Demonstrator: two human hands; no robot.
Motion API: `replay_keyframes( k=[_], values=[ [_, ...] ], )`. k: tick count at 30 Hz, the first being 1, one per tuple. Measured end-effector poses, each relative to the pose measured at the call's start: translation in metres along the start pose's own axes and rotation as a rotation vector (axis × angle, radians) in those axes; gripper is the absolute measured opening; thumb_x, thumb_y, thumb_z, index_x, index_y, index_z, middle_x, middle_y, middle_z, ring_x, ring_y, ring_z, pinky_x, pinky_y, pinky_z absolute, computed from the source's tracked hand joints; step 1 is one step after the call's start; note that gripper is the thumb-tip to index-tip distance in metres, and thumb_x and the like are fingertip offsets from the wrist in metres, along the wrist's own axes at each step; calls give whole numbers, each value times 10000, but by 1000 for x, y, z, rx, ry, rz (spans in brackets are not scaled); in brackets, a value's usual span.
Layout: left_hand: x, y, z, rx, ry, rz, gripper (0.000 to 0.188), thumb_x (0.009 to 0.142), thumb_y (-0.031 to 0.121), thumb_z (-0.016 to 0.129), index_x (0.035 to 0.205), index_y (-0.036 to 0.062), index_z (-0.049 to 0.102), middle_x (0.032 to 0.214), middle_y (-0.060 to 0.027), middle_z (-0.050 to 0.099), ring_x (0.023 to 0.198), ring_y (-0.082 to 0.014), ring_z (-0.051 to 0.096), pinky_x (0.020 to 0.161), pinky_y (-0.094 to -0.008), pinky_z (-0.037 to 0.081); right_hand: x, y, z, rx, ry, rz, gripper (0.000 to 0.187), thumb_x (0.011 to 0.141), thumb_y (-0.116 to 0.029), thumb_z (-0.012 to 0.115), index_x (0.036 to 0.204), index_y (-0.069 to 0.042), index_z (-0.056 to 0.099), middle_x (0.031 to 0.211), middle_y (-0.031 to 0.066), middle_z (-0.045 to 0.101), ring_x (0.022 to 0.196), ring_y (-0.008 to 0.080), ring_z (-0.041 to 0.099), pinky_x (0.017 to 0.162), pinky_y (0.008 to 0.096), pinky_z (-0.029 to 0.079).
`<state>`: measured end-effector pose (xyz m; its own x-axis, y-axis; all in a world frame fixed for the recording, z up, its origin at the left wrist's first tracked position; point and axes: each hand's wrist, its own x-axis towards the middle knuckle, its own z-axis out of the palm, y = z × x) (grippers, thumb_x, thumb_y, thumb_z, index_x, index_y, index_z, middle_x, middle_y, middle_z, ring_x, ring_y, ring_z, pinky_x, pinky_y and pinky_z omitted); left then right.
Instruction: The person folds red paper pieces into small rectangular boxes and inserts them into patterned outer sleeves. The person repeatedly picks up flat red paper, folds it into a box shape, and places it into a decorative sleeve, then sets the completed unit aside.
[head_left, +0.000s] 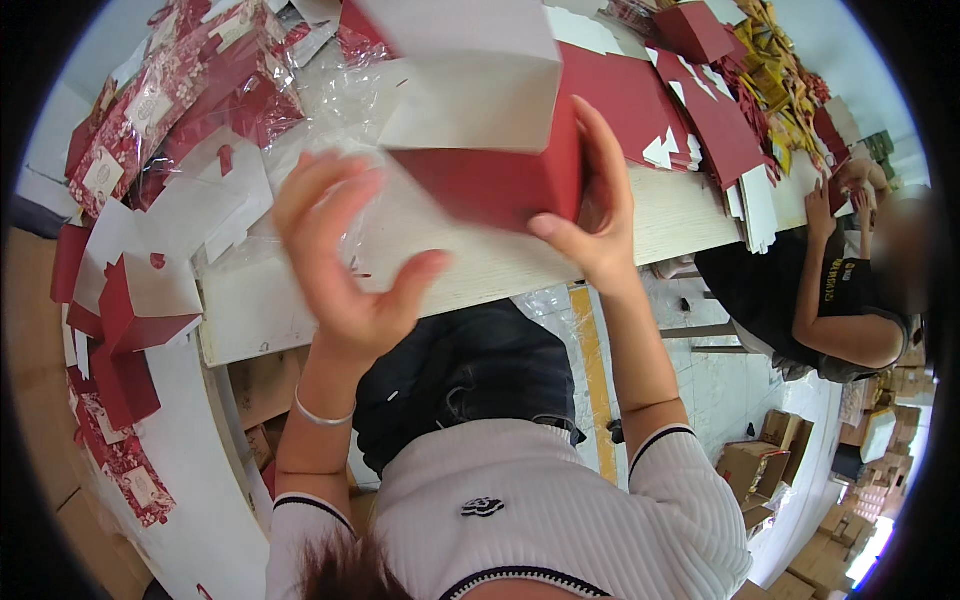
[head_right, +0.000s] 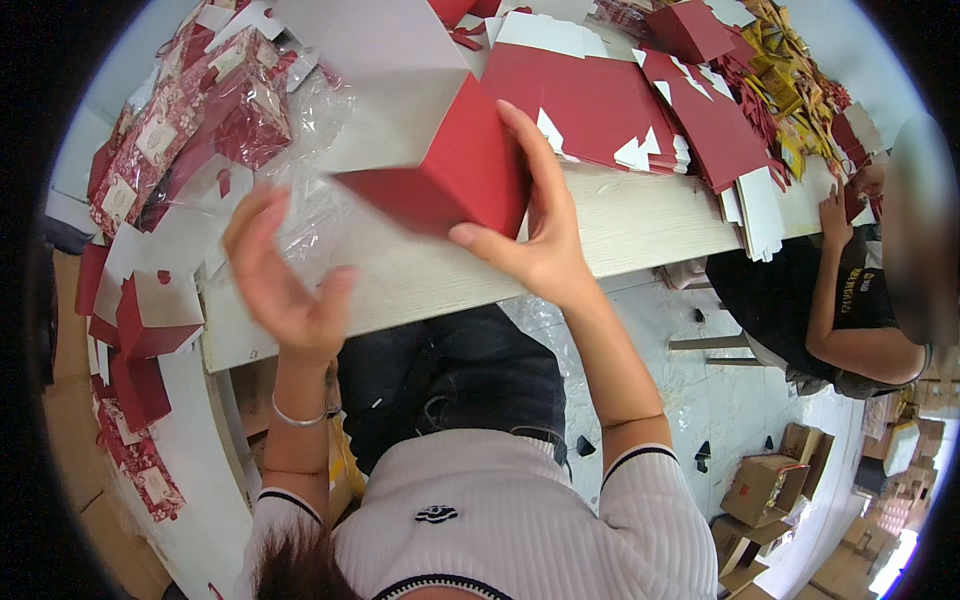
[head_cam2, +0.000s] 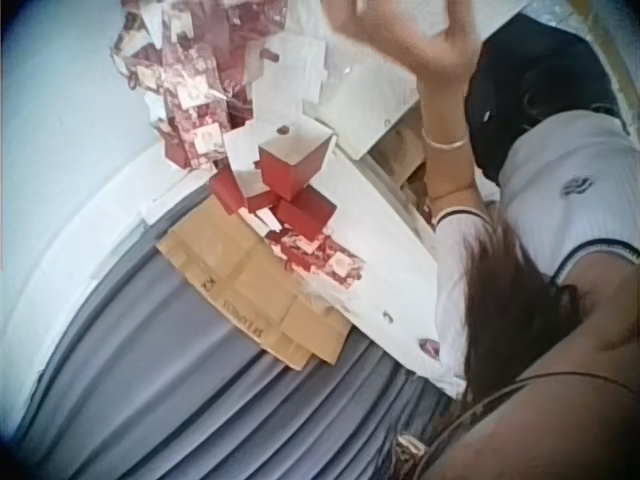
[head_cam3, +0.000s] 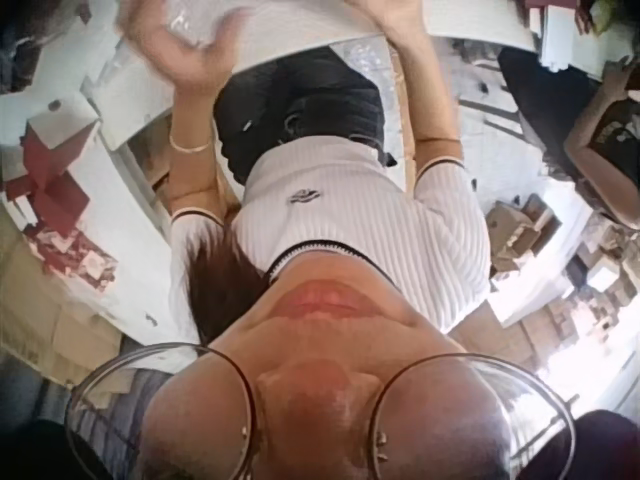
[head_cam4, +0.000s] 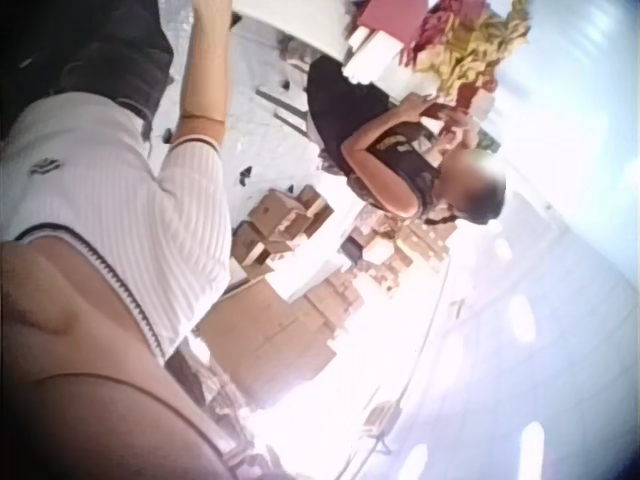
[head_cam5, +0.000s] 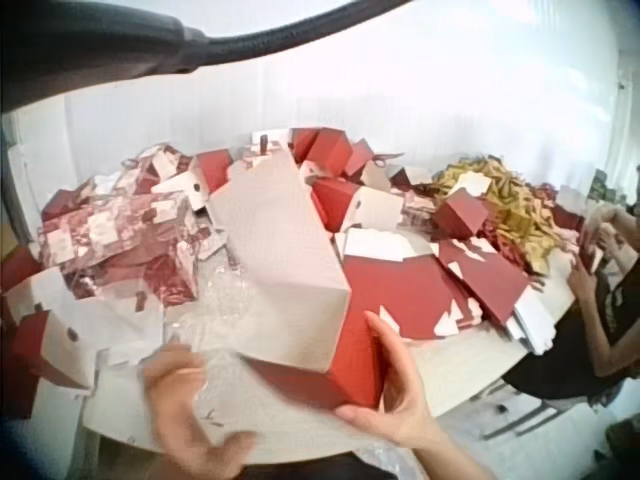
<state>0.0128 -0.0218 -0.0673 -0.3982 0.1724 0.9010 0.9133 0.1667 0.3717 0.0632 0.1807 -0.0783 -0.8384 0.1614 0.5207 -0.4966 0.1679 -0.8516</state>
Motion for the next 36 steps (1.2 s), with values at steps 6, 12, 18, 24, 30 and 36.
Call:
replay_keyframes(
  k=[6, 12, 18, 24, 30, 36],
  values=[
    [2, -3, -33, -1668, -26, -998, 522, 874, 328, 434, 1268, 7, 312, 1296, -167, 361, 1211, -326, 325, 983, -479, 283, 4, 9, 4, -1037, 8, -911, 594, 649, -234, 705, 1185, -195, 453, 1230, 62, 459, 1144, 264, 408, 987, 471, 277],
    [-34, -11, -29, -1295, 86, -1341, 675, 851, 485, 296, 1350, 40, 209, 1409, -158, 190, 1297, -355, 156, 1038, -541, 79, 10, -5, 15, -909, -559, -536, 427, 764, -382, 564, 1119, -147, 535, 1107, 89, 490, 1024, 252, 468, 1014, 491, 209],
    [-51, 14, -18, -1757, 268, -1317, 511, 897, 352, 326, 1310, 54, 286, 1343, -120, 330, 1248, -266, 293, 1060, -458, 166, 14, -27, 42, -581, -513, -319, 305, 737, -181, 611, 1013, -51, 603, 944, 116, 467, 837, 284, 455, 966, 450, 263],
    [-72, 33, -1, -1255, 371, -1396, 610, 843, 421, 424, 1301, 39, 297, 1301, -132, 376, 1192, -256, 375, 1007, -415, 295, -10, -44, 77, -634, -280, -196, 354, 701, -114, 629, 1023, -16, 519, 1080, 134, 464, 1028, 303, 456, 982, 496, 223],
    [-76, 19, 0, -1314, 332, -1390, 776, 762, 554, 493, 1293, 27, 287, 1247, -141, 408, 1161, -264, 410, 960, -382, 357, -10, -15, 74, -463, -254, -76, 299, 720, -108, 629, 980, -6, 523, 1105, 188, 416, 948, 338, 445, 815, 401, 370],
    [-25, 21, -65, -1082, -56, -1372, 681, 800, 349, 563, 1293, -9, 260, 1212, -166, 430, 1084, -244, 483, 870, -347, 435, -9, -5, 73, -413, -585, -280, 273, 680, -114, 662, 918, -25, 564, 1159, 188, 436, 1119, 351, 419, 916, 397, 377]
  ],
)
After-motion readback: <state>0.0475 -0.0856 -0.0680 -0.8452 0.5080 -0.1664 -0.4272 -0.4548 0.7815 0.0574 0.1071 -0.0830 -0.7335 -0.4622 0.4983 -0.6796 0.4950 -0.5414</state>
